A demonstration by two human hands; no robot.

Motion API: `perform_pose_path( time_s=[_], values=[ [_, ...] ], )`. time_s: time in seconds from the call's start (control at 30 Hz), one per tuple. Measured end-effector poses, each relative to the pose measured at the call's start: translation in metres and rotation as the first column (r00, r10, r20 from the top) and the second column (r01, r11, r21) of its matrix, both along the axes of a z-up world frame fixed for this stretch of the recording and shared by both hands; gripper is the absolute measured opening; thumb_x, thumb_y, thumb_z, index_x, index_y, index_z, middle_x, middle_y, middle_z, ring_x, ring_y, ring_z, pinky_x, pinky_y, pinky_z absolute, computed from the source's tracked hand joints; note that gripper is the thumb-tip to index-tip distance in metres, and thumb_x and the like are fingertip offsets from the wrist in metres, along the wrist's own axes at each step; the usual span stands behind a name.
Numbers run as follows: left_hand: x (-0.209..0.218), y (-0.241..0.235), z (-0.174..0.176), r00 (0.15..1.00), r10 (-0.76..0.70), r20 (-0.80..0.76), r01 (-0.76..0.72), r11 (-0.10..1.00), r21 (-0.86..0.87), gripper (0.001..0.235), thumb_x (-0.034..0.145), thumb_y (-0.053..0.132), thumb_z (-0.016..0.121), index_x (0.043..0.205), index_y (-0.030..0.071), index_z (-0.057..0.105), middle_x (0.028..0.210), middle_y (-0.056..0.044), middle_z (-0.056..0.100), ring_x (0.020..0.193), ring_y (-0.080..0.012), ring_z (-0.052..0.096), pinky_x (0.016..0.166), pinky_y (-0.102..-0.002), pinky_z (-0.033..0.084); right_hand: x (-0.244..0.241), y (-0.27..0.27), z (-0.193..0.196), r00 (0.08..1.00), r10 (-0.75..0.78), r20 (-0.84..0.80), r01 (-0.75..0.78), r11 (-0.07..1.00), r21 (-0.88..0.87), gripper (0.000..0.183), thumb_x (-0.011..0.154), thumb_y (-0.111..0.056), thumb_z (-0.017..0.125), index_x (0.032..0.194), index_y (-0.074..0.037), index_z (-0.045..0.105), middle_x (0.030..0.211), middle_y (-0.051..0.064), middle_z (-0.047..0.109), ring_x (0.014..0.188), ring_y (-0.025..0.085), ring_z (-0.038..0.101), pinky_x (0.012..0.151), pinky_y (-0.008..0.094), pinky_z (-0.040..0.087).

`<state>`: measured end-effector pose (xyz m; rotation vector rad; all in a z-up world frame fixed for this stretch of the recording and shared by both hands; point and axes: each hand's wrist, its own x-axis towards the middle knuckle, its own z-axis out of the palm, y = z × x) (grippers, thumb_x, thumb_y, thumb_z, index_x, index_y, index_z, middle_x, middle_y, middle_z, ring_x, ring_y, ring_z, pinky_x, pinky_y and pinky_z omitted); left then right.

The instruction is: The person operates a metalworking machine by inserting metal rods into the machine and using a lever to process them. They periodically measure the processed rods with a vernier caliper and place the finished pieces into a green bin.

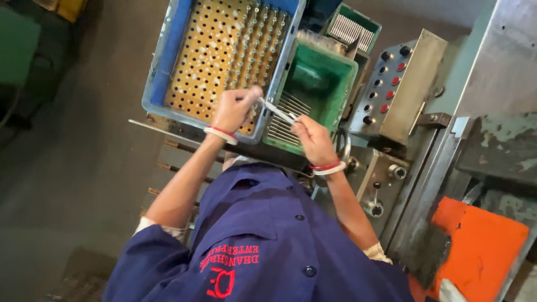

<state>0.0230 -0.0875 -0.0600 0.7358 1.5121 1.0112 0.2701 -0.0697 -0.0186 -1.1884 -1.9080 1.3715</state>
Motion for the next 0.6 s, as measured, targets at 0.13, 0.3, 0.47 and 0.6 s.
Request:
perform_pose_path(
  time_s=[0.13, 0.3, 0.47, 0.6],
  values=[
    [0.035, 0.006, -0.027, 0.781, 0.143, 0.608, -0.181, 0.983, 0.001, 0.032, 0.103, 0.034, 0.065, 0.088, 0.005, 0.064, 0.074, -0.003, 0.062, 0.066, -0.0170, 0.065, 0.063, -0.035, 0.060, 0.027, -0.021, 0.028, 0.978, -0.052, 0.204, -0.003, 0.965, 0.262, 0.016, 0.102, -0.014, 0.064, 0.093, 0.000, 0.062, 0.078, 0.015, 0.060, 0.068, 0.031, 0.060, 0.065, 0.037, 0.047],
    [0.080, 0.012, -0.028, 0.622, -0.079, 0.779, 0.058, 0.997, 0.054, 0.015, 0.099, 0.016, 0.060, 0.095, 0.002, 0.062, 0.091, -0.011, 0.070, 0.088, -0.0244, 0.074, 0.084, -0.042, 0.063, 0.029, -0.047, 0.042, 0.930, -0.270, 0.247, 0.057, 0.773, 0.632, 0.015, 0.099, -0.014, 0.069, 0.096, -0.002, 0.061, 0.089, 0.015, 0.063, 0.083, 0.037, 0.063, 0.070, 0.044, 0.049],
    [0.110, 0.027, -0.008, 0.500, 0.042, 0.865, 0.059, 0.995, -0.082, 0.021, 0.099, 0.022, 0.057, 0.096, 0.002, 0.063, 0.084, -0.009, 0.066, 0.081, -0.0261, 0.073, 0.081, -0.047, 0.064, 0.017, -0.075, 0.049, 0.833, -0.456, 0.313, 0.141, 0.723, 0.677, 0.015, 0.097, -0.016, 0.073, 0.098, -0.003, 0.064, 0.085, 0.014, 0.062, 0.080, 0.036, 0.063, 0.070, 0.046, 0.049],
    [0.128, 0.033, 0.021, 0.681, -0.087, 0.727, -0.013, 0.991, 0.131, 0.024, 0.104, 0.025, 0.066, 0.109, 0.002, 0.066, 0.082, 0.001, 0.056, 0.066, -0.0125, 0.055, 0.062, -0.033, 0.051, 0.017, -0.084, 0.055, 0.858, -0.465, 0.220, 0.202, 0.697, 0.688, 0.035, 0.090, -0.030, 0.076, 0.105, 0.000, 0.065, 0.091, 0.016, 0.064, 0.085, 0.036, 0.063, 0.072, 0.042, 0.051]
  ],
)
